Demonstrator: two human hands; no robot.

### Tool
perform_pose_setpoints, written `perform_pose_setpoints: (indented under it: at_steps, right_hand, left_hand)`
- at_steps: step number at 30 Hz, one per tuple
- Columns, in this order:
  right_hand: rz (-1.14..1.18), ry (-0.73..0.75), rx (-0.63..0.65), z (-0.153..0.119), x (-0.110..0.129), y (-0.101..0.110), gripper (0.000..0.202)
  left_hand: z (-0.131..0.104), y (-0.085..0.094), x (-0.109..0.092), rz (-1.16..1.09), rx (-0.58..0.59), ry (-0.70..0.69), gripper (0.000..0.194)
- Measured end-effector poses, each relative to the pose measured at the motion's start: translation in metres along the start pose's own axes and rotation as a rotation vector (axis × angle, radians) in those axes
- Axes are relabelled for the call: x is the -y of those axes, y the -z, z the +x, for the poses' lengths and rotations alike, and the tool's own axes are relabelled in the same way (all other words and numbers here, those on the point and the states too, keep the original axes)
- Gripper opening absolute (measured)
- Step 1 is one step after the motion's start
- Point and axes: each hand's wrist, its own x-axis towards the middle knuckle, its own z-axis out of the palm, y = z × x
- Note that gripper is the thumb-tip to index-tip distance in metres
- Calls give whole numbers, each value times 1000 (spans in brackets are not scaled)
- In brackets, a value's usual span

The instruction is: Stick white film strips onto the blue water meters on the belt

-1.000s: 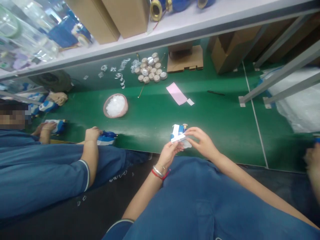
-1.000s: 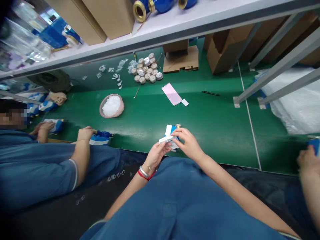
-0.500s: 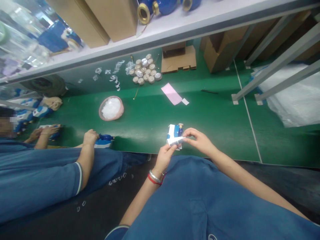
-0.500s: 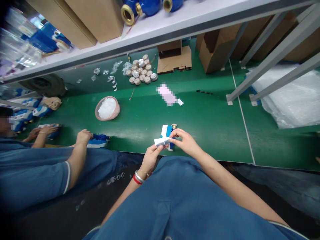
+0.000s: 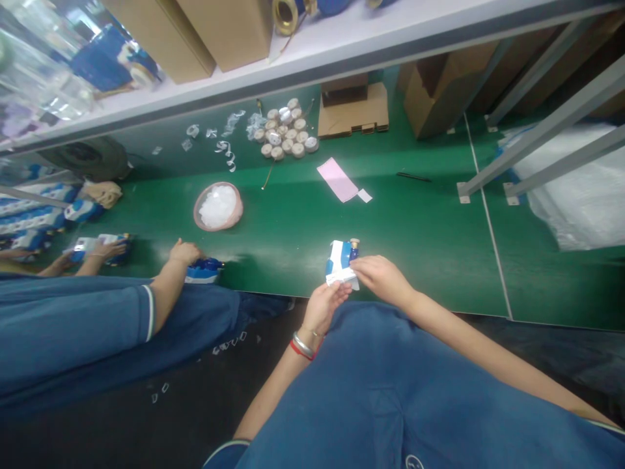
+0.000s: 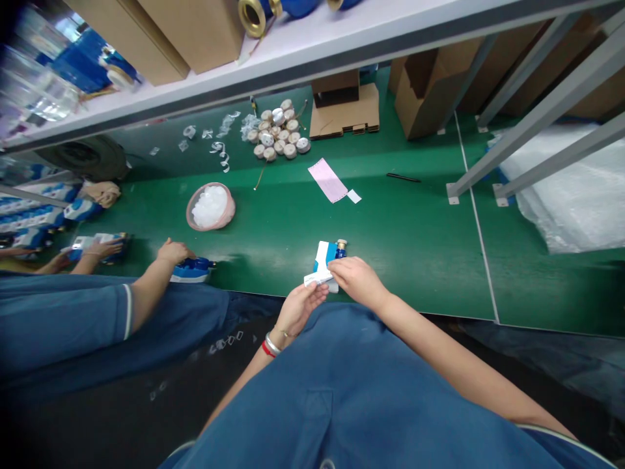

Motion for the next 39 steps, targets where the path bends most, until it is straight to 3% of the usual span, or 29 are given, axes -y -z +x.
perform_pose_setpoints:
  at_steps: [6, 12, 15, 19, 23, 29, 39]
  right_hand:
    - [53, 80, -19, 2, -1, -18, 23]
    - [315, 3, -64, 19, 16, -35, 15]
    - [454, -187, -62, 37, -8, -39, 19]
    - [411, -424, 42, 69, -80, -48, 22]
    - [331, -398, 255, 89, -130, -67, 21]
    - [294, -355, 350, 102, -137, -87, 20]
    - [199, -355, 350, 110, -136, -88, 17]
  left_hand:
    - [-3, 12, 4, -68, -47, 61, 33]
    - [-2, 29, 8, -106, -74, 60, 33]
    - [-2, 42, 9, -132, -137, 49, 32]
    - [-8, 62, 7, -155, -221, 23, 30]
    - [-17, 76, 3, -145, -265, 14, 31]
    - [-21, 84, 0, -168, -284, 17, 30]
    - [-21, 84, -4, -199, -298, 31, 29]
